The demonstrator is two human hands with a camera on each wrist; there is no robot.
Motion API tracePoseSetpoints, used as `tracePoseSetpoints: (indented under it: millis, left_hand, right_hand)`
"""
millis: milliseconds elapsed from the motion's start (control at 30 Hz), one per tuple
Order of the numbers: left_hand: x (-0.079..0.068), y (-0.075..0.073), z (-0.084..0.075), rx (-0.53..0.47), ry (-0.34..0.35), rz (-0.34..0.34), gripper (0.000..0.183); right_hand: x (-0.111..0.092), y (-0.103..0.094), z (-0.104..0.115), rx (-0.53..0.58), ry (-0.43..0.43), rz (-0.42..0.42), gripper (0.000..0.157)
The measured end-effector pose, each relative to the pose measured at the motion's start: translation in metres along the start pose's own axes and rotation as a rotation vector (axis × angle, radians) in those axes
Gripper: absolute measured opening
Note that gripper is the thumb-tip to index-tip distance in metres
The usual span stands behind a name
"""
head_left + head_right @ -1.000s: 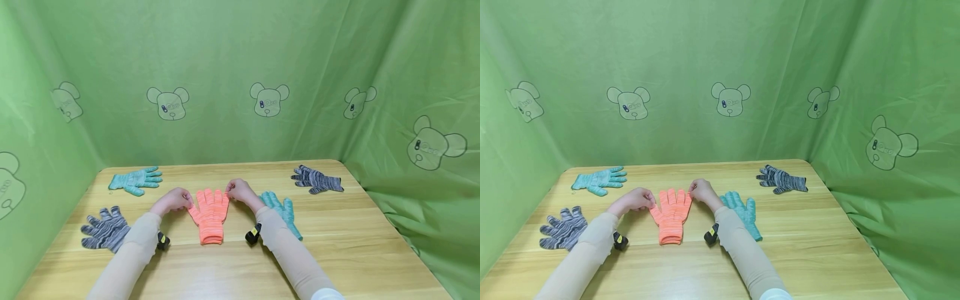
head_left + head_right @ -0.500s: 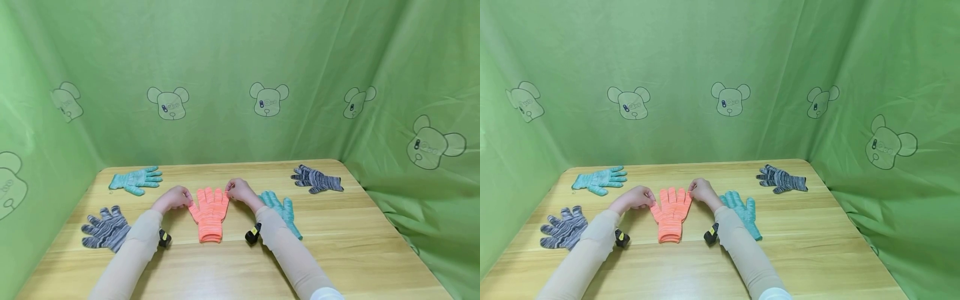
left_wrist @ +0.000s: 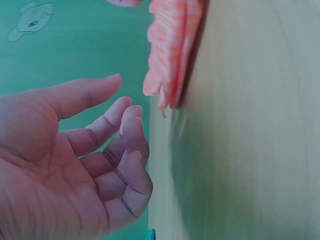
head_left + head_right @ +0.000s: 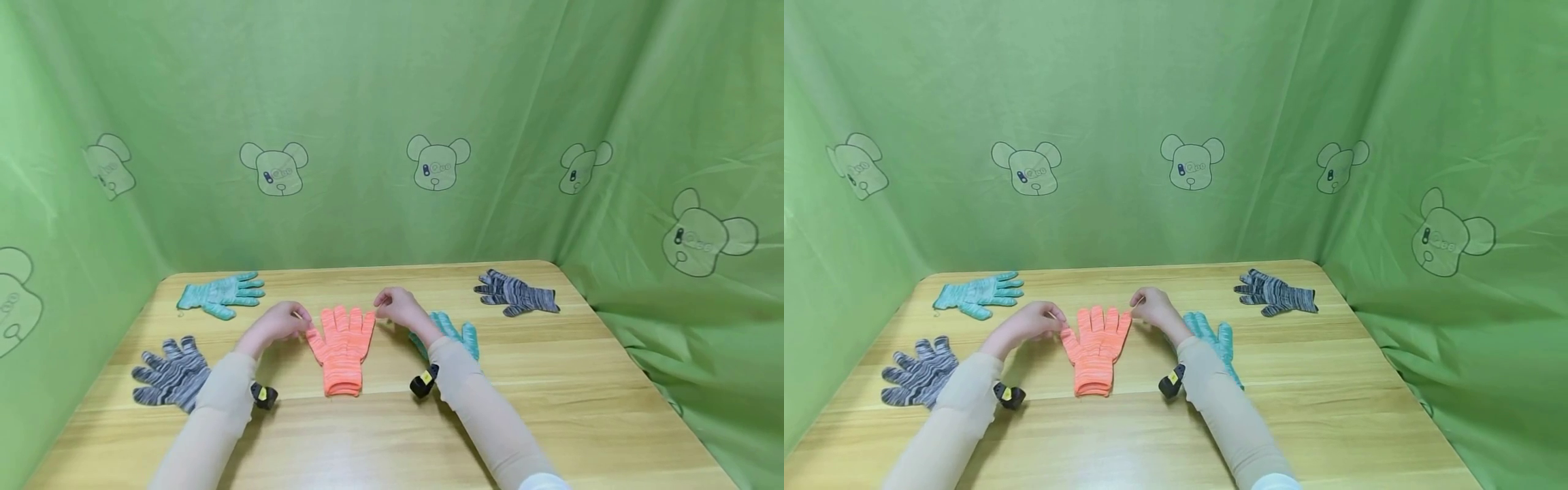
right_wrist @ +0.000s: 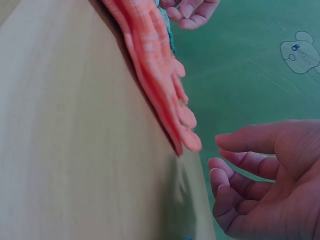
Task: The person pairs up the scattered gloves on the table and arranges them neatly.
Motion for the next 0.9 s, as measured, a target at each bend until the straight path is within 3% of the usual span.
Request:
tracePoseSetpoints:
  millis: [267,667,900]
  left_hand:
    - [-0.012,-0.005,-0.002,-0.066,0.041,-0.029,0.028]
    - [-0.029,-0.019,0.0,-0.076,0.086,-0.1,0.033]
    - [-0.039,-0.027,-0.001,-0.033,0.126,-0.139,0.034]
  right_hand:
    - [-0.014,-0.017,-0.002,0.023,-0.019,0.005,0.022]
    - [-0.043,-0.044,-0.017,-0.013,-0.087,0.004,0.029]
    - [-0.061,-0.059,-0.031,-0.007,-0.111,0.036,0.036]
Point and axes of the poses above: each hand's wrist, its own x-axis towards the middle knuckle, its own y-axis out of the palm, z = x × y, the point moved 1 cm from there along x, towards the middle knuckle, and after that the axes turned 2 degrees about -y, right-handed, at the moved point
